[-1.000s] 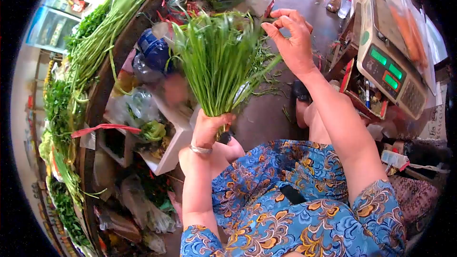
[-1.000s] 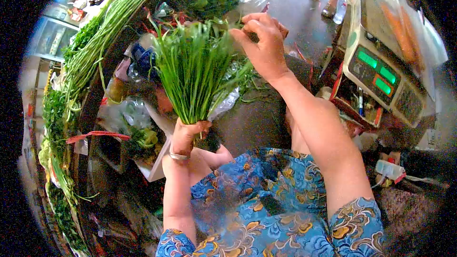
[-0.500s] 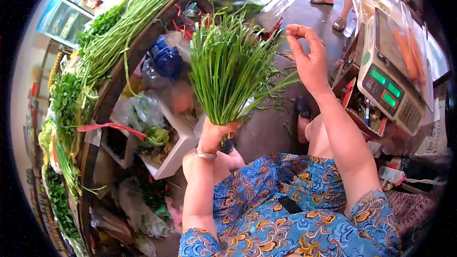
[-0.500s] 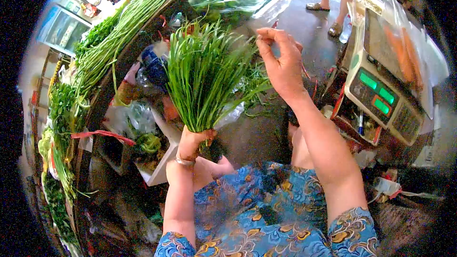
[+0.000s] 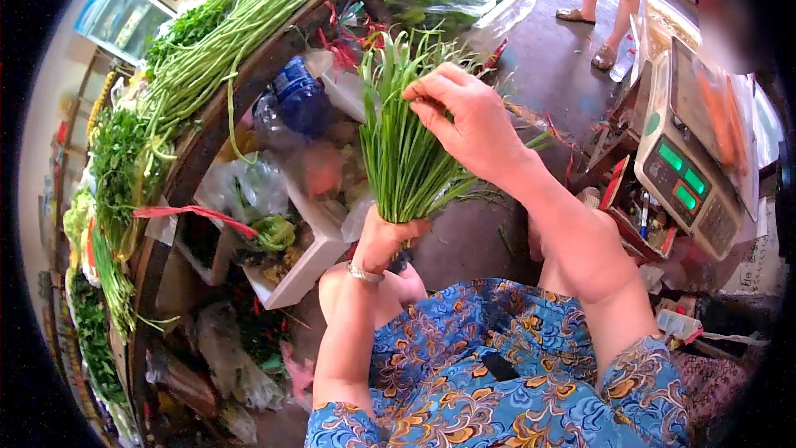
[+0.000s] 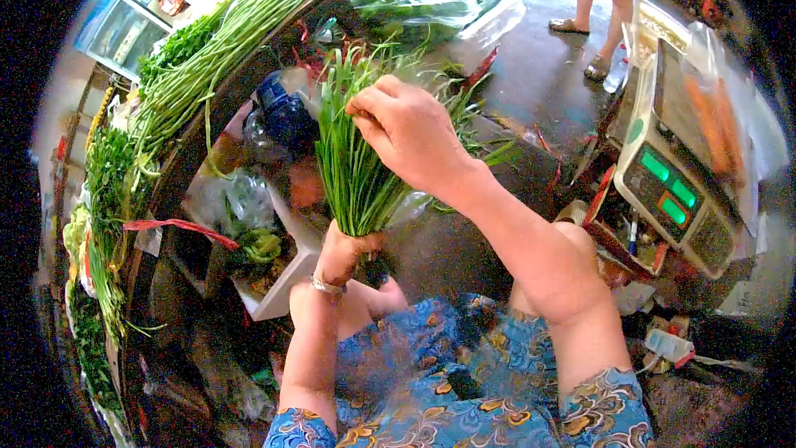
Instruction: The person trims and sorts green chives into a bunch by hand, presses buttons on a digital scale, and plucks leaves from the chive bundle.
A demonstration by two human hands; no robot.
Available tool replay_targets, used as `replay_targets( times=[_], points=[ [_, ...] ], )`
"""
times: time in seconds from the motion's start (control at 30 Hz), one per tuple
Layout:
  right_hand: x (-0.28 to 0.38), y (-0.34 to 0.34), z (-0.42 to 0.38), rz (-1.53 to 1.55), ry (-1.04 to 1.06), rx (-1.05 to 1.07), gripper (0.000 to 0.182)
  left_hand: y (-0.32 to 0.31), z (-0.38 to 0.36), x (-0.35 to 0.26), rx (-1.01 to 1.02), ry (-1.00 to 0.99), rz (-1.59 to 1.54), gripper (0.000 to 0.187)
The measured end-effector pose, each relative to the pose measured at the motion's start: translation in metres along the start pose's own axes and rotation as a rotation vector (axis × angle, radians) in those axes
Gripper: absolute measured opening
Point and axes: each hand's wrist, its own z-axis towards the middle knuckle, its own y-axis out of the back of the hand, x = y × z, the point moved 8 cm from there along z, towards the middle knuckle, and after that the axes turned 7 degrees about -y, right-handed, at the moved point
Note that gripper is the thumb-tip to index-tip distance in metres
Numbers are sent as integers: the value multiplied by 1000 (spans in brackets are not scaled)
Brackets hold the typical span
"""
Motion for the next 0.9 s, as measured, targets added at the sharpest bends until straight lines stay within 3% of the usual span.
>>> replay_targets(
  times=[0.1, 0.27, 0.3, 0.4, 0.43, 0.53, 0.7, 0.8, 0.9],
  points=[
    [-12, -4, -7, -242, 56, 25, 16, 5, 1, 7, -19, 12, 134, 15],
    [-21, -8, -8, -309, 99, 55, 19, 7, 5, 10, -27, -11, 189, 16],
    [-17, -8, -7, -323, 131, 68, 14, 4, 1, 8, 23, 149, 242, 23],
    [-14, -5, -6, -290, 177, 110, 7, 4, 6, 9, 10, 42, 262, 21],
    [-12, -1, -7, -257, 188, 107, 9, 1, 2, 5, 12, 155, 202, 18],
    [-15, 2, -11, -134, 121, 176, 10, 1, 5, 10, 42, 95, 58, 19],
    [-15, 3, -20, 13, 6, 265, 8, 13, 3, 22, -113, 169, 2, 26],
    [-18, 14, -18, -54, -10, 168, 7, 7, 2, 14, -196, 73, -96, 16],
    [-24, 22, -17, -111, -16, 25, 6, 4, 2, 15, -143, 94, -92, 15]
  ],
)
